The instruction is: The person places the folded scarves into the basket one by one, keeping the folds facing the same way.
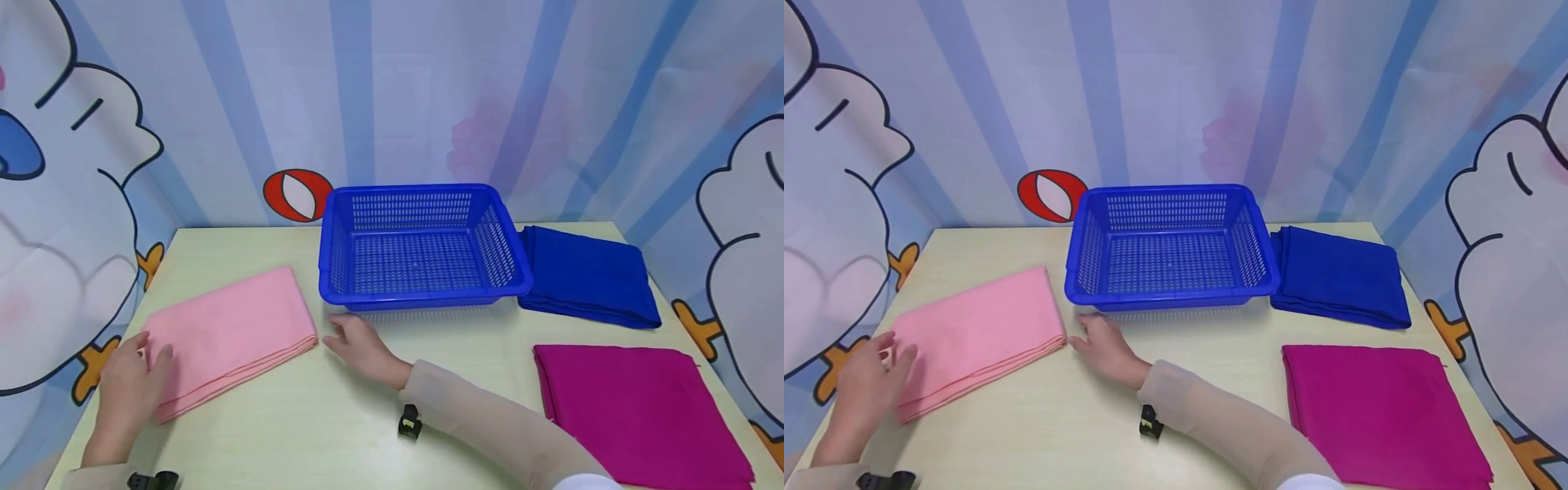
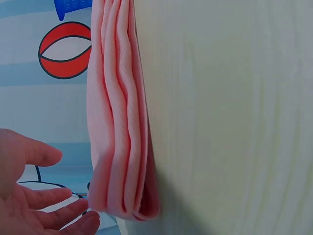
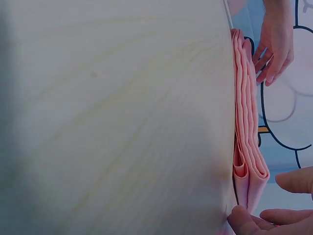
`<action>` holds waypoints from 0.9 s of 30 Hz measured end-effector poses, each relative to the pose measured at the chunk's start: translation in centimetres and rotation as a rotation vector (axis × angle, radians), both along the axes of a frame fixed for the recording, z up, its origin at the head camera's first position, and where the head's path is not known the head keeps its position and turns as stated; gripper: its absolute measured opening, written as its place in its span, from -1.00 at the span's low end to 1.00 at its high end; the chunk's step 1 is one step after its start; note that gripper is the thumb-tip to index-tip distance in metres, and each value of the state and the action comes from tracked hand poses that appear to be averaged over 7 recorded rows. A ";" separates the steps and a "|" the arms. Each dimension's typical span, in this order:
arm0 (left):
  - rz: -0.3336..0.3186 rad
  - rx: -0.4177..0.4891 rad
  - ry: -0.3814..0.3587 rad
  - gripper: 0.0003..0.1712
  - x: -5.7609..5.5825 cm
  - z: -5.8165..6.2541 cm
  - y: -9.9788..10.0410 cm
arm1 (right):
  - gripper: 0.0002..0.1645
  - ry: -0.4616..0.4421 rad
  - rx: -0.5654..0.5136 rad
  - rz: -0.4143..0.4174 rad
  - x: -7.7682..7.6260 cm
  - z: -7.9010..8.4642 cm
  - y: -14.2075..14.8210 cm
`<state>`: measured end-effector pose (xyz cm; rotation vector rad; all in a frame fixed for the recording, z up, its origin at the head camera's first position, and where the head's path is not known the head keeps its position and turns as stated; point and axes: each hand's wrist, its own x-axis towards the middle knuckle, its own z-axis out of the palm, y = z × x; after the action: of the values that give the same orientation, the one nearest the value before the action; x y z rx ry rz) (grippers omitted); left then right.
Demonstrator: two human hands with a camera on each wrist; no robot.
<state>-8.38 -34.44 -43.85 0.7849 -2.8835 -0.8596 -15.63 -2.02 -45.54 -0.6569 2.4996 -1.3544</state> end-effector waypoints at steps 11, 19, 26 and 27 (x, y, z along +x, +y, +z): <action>0.045 0.024 -0.054 -0.22 -0.3 -0.3 -0.8 | -0.40 -0.023 0.002 -0.018 -0.8 -0.2 -1.9; 0.086 0.083 -0.065 -0.19 -0.5 -0.9 -1.2 | -0.42 -0.034 -0.028 -0.026 -1.4 -0.5 -2.9; 0.126 0.110 -0.097 -0.18 -0.6 -1.1 -1.4 | -0.47 -0.040 -0.034 -0.027 -2.0 -0.6 -3.7; 0.125 0.113 -0.102 -0.17 -0.6 -1.1 -1.5 | -0.49 -0.034 -0.032 -0.026 -2.0 -0.6 -3.9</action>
<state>-9.00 -35.90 -44.95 1.0365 -2.8538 -1.0030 -17.65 -5.90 -46.12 -0.6049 2.4725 -1.4057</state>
